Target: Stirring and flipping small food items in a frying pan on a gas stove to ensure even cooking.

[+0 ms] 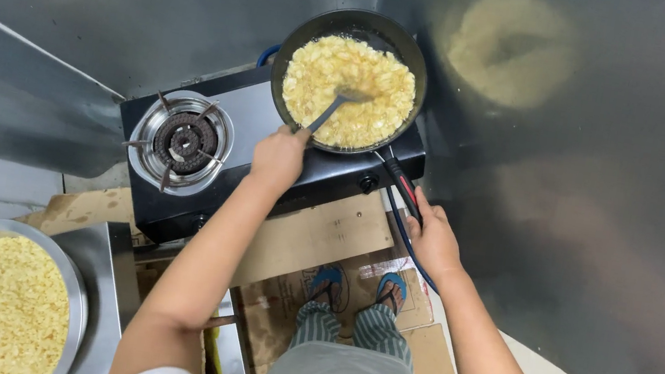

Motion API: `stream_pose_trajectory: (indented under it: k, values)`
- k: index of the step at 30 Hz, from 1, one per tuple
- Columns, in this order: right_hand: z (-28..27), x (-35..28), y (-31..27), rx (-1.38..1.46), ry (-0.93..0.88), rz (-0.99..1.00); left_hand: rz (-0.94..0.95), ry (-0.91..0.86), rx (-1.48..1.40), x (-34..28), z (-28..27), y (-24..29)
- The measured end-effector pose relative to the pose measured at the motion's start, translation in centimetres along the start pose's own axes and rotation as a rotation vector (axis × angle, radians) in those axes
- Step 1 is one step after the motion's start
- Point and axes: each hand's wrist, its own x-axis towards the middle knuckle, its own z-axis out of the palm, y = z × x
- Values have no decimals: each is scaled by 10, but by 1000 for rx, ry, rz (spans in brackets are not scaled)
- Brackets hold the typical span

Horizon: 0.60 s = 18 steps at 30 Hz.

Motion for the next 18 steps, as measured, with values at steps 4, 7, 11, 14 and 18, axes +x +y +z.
stream_pose_trajectory:
  k: [4,7,11,14,18]
  values:
    - [3,4,4,-5,6,-12,-32,-30,-36,-52,-64,2]
    - [-1,0,-2,-3,15,-7,-91,-79,-85,-82,-77,12]
    - [-10,-2,-15,4,-25,58,-76,-48,-220,-95,-32,23]
    - [-3,3,-9,-8,-33,68,-107,-6,-287,-91,-18,19]
    - [5,7,-2,-18,-25,81,-225,44,-405,-93,-32,20]
